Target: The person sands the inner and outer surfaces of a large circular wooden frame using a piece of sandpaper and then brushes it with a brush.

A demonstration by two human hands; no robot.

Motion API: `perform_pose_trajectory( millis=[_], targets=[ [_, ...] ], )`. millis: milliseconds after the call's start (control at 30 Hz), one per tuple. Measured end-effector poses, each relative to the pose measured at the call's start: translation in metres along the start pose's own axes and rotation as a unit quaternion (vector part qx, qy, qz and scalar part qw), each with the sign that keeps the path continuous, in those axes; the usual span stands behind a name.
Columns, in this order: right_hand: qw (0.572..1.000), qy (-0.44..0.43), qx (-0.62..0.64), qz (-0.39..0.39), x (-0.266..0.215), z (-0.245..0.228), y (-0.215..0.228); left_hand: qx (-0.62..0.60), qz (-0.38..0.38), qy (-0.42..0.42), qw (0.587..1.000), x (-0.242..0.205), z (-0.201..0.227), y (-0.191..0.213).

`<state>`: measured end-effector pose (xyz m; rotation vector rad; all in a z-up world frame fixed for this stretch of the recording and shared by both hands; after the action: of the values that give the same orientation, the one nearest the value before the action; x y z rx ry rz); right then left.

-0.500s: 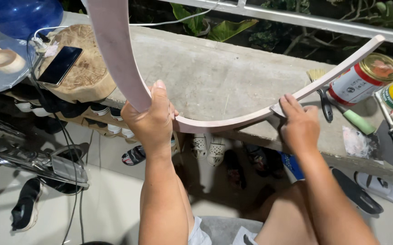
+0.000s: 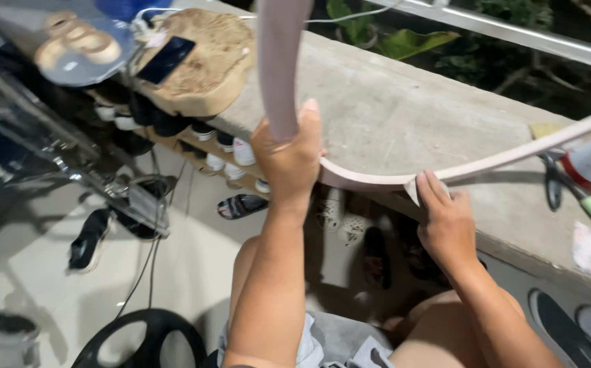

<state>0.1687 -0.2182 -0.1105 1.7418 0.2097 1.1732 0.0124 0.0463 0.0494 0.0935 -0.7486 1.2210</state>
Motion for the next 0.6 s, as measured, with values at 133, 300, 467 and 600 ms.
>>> perform_pose_trajectory(
  millis=[133, 300, 467, 600],
  targets=[
    [0.995, -0.048, 0.034, -0.085, 0.010, 0.042, 0.018, 0.030, -0.040, 0.086, 0.995, 0.000, 0.005, 0.002],
    [0.984, -0.121, -0.056, -0.118, 0.015, 0.019, 0.020, 0.034, -0.055, 0.120, 0.991, -0.004, 0.006, 0.001],
    [0.996, -0.027, -0.076, -0.040, 0.008, 0.040, 0.023, 0.024, -0.043, 0.128, 0.991, -0.003, 0.000, 0.008],
    [0.957, -0.257, -0.034, -0.127, 0.025, 0.080, 0.026, 0.024, -0.038, 0.139, 0.989, -0.004, -0.001, 0.006]
  ],
)
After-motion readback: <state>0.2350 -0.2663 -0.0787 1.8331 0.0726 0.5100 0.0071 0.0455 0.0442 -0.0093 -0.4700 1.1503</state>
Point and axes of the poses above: each hand's wrist, its own x-axis towards the middle knuckle, its own y-axis out of the back of the hand, z = x × y, the point moved 8 cm from there along x, towards the middle knuckle, and after that the axes turned 5 degrees about -y, right-handed, at the moved point
